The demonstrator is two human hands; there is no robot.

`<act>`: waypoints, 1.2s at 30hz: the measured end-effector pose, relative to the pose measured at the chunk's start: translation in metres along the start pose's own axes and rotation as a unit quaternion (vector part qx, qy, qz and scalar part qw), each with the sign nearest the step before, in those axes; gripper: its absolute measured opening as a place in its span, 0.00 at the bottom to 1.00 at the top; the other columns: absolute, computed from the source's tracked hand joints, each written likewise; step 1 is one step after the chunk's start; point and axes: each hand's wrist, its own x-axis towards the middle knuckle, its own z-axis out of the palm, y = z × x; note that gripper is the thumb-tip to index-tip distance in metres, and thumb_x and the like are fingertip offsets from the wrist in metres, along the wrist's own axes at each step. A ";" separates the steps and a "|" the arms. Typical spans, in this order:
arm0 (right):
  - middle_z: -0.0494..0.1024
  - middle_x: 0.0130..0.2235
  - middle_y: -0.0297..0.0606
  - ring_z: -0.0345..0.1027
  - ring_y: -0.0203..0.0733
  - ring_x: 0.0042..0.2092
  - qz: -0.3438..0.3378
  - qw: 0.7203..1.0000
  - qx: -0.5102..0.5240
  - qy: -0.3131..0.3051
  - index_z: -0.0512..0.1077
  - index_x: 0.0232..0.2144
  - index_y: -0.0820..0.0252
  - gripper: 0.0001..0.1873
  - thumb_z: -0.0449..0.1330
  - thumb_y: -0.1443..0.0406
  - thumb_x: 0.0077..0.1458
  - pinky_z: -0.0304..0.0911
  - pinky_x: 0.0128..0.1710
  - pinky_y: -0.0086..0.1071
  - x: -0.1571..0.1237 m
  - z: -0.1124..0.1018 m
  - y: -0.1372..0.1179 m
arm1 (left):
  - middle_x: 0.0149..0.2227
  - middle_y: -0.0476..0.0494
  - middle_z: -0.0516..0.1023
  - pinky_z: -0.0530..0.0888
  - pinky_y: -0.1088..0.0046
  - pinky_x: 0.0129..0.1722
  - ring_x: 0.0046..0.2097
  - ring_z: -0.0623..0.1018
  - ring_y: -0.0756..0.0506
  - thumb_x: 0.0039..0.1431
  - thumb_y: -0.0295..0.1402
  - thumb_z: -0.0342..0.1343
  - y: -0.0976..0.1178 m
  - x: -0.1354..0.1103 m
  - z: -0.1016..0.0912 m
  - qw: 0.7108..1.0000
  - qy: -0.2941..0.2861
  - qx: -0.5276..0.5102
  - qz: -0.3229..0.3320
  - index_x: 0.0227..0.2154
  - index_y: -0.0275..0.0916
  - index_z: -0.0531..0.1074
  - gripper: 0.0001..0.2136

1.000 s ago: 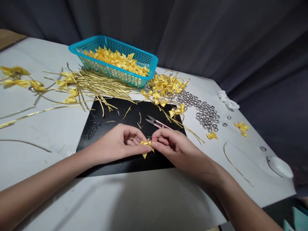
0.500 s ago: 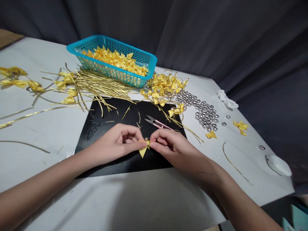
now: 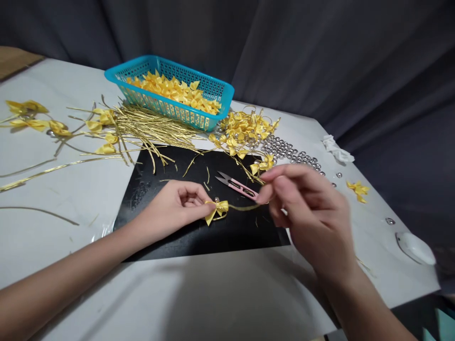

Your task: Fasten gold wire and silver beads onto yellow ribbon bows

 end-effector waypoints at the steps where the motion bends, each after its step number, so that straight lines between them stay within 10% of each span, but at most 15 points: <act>1: 0.71 0.26 0.29 0.53 0.27 0.19 -0.023 0.999 0.015 0.026 0.70 0.33 0.53 0.06 0.52 0.64 0.59 0.49 0.16 0.25 -0.001 -0.001 -0.002 | 0.15 0.53 0.66 0.59 0.83 0.19 0.19 0.63 0.56 0.43 0.34 0.59 -0.001 0.000 0.000 1.000 0.004 0.003 0.003 0.18 0.33 0.71 0.09; 11: 0.70 0.25 0.30 0.61 0.29 0.20 -0.086 0.992 0.045 0.077 0.71 0.29 0.54 0.07 0.54 0.67 0.57 0.58 0.16 0.26 -0.008 0.007 -0.005 | 0.19 0.48 0.74 0.66 0.82 0.22 0.22 0.71 0.52 0.43 0.32 0.58 -0.002 -0.001 0.001 0.998 0.046 0.015 0.030 0.18 0.34 0.71 0.06; 18: 0.76 0.30 0.34 0.69 0.31 0.29 0.047 0.997 0.015 -0.061 0.73 0.40 0.56 0.11 0.52 0.67 0.58 0.69 0.32 0.27 -0.007 0.019 0.006 | 0.19 0.49 0.74 0.67 0.81 0.23 0.22 0.71 0.52 0.45 0.33 0.58 0.002 -0.001 0.002 0.999 0.042 -0.002 0.031 0.19 0.33 0.72 0.07; 22: 0.78 0.32 0.36 0.71 0.30 0.25 0.116 0.984 0.064 -0.116 0.71 0.38 0.59 0.09 0.53 0.65 0.58 0.69 0.25 0.25 -0.008 0.023 0.007 | 0.21 0.48 0.75 0.68 0.81 0.24 0.24 0.73 0.51 0.46 0.32 0.56 0.002 -0.002 0.001 0.998 0.050 -0.003 0.040 0.20 0.33 0.74 0.07; 28: 0.78 0.30 0.34 0.67 0.30 0.22 -0.011 0.999 0.037 -0.004 0.72 0.33 0.54 0.07 0.54 0.65 0.58 0.67 0.23 0.27 -0.018 0.014 -0.002 | 0.22 0.47 0.76 0.68 0.80 0.25 0.25 0.73 0.51 0.44 0.31 0.57 -0.003 0.000 0.002 0.996 0.077 0.004 0.043 0.20 0.33 0.73 0.05; 36: 0.76 0.29 0.34 0.67 0.31 0.21 -0.030 0.997 0.069 -0.013 0.72 0.36 0.52 0.07 0.53 0.63 0.58 0.67 0.22 0.28 -0.019 0.012 0.000 | 0.21 0.47 0.76 0.69 0.80 0.24 0.25 0.73 0.51 0.44 0.32 0.57 -0.001 0.000 0.002 0.995 0.093 0.017 0.039 0.20 0.33 0.73 0.06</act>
